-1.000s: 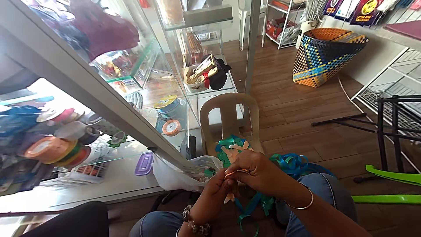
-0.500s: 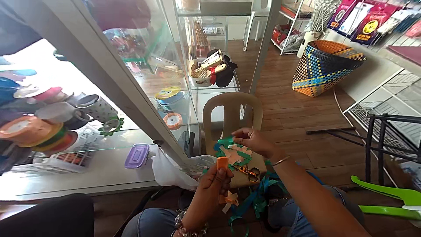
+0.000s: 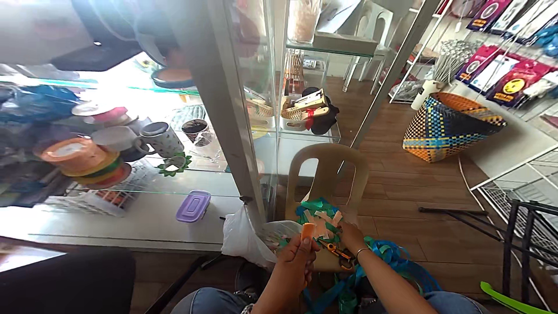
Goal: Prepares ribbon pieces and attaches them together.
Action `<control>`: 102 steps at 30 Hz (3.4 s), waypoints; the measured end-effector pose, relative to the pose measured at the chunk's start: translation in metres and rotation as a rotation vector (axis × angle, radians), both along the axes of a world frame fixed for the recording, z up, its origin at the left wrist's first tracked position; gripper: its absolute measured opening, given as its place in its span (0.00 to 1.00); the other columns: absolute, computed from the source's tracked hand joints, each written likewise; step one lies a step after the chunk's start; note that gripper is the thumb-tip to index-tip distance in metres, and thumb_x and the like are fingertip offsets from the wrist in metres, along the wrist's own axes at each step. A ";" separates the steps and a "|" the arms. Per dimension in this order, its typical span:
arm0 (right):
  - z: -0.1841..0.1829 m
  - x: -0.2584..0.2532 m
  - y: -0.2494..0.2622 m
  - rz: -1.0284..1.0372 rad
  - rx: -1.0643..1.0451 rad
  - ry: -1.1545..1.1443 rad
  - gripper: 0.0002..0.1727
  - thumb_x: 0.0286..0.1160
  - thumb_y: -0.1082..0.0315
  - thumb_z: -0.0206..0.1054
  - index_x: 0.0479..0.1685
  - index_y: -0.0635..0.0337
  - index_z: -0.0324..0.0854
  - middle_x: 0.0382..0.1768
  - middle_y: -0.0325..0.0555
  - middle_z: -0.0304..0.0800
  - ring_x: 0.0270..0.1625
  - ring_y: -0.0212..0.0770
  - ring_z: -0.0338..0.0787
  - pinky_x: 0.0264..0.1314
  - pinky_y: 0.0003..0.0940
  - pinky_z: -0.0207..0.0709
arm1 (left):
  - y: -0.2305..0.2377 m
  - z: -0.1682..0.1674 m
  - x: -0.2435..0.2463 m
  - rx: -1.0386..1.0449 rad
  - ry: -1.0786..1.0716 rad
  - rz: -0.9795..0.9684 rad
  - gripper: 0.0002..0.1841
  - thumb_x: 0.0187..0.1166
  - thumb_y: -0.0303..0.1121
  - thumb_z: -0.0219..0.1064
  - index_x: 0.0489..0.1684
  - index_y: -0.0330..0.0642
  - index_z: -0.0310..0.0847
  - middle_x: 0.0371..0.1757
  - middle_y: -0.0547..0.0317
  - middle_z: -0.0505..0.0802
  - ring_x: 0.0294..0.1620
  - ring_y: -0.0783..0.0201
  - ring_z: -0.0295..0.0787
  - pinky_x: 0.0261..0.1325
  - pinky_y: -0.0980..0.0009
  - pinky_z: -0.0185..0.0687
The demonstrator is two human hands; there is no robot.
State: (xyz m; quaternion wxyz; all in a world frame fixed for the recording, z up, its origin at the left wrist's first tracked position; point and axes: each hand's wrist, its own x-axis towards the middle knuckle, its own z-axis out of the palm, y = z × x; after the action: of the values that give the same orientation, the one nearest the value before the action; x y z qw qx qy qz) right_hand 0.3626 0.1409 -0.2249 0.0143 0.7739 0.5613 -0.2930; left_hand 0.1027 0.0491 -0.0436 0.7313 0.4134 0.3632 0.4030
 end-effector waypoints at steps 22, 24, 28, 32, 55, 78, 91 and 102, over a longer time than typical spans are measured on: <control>0.216 -0.003 -0.076 -0.004 0.346 1.241 0.11 0.83 0.76 0.60 0.55 0.62 0.86 0.39 0.38 0.91 0.38 0.29 0.89 0.47 0.26 0.85 | -0.002 -0.006 0.013 0.060 0.142 -0.082 0.14 0.94 0.33 0.45 0.43 0.44 0.78 0.20 0.73 0.74 0.16 0.78 0.67 0.22 0.82 0.68; 0.227 -0.006 -0.099 0.234 0.365 1.331 0.13 0.79 0.71 0.66 0.58 0.54 0.90 0.41 0.32 0.93 0.38 0.25 0.89 0.45 0.23 0.85 | -0.004 -0.008 0.013 0.077 0.165 -0.106 0.13 0.94 0.34 0.47 0.44 0.46 0.78 0.21 0.74 0.76 0.17 0.79 0.69 0.23 0.82 0.69; 0.219 -0.020 -0.120 0.325 0.288 1.319 0.13 0.73 0.73 0.73 0.53 0.55 0.82 0.37 0.33 0.91 0.37 0.27 0.90 0.42 0.23 0.86 | -0.008 -0.010 0.011 0.185 0.229 -0.189 0.13 0.93 0.36 0.49 0.44 0.47 0.79 0.27 0.75 0.85 0.21 0.82 0.76 0.26 0.84 0.73; 0.208 -0.020 -0.120 0.293 0.345 1.165 0.05 0.76 0.69 0.71 0.45 0.57 0.88 0.36 0.30 0.91 0.36 0.21 0.86 0.41 0.17 0.81 | -0.009 -0.016 0.013 0.184 0.243 -0.268 0.10 0.92 0.38 0.52 0.43 0.50 0.77 0.26 0.77 0.80 0.21 0.83 0.72 0.25 0.83 0.70; 0.205 -0.023 -0.118 0.332 0.275 0.753 0.25 0.74 0.65 0.76 0.69 0.61 0.79 0.41 0.42 0.91 0.40 0.30 0.89 0.50 0.26 0.83 | -0.011 -0.024 0.012 0.361 0.379 -0.551 0.07 0.87 0.30 0.58 0.47 0.43 0.83 0.35 0.77 0.87 0.34 0.86 0.80 0.40 0.85 0.77; 0.205 -0.021 -0.117 0.296 0.192 0.808 0.24 0.71 0.69 0.77 0.66 0.61 0.78 0.39 0.40 0.89 0.37 0.28 0.88 0.46 0.24 0.83 | -0.009 -0.019 0.011 0.314 0.460 -0.613 0.14 0.92 0.33 0.49 0.53 0.44 0.83 0.34 0.74 0.86 0.29 0.85 0.78 0.33 0.85 0.75; 0.206 -0.019 -0.115 0.283 0.186 0.782 0.24 0.72 0.69 0.77 0.67 0.61 0.77 0.39 0.39 0.88 0.37 0.27 0.87 0.45 0.23 0.82 | -0.011 -0.019 0.012 0.208 0.345 -0.607 0.13 0.94 0.35 0.47 0.55 0.44 0.79 0.32 0.74 0.87 0.24 0.83 0.77 0.29 0.85 0.74; 0.202 -0.017 -0.114 0.223 0.212 0.867 0.24 0.69 0.67 0.80 0.63 0.61 0.79 0.39 0.37 0.90 0.38 0.24 0.88 0.46 0.20 0.83 | -0.011 -0.017 0.013 0.191 0.408 -0.539 0.10 0.92 0.33 0.52 0.52 0.45 0.80 0.27 0.75 0.82 0.23 0.82 0.75 0.28 0.84 0.74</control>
State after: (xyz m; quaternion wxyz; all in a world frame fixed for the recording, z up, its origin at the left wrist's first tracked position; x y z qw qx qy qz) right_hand 0.3455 0.0270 -0.0227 -0.2698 0.5117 0.6222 -0.5274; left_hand 0.1160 0.0379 -0.0604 0.6817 0.6331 0.3405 0.1366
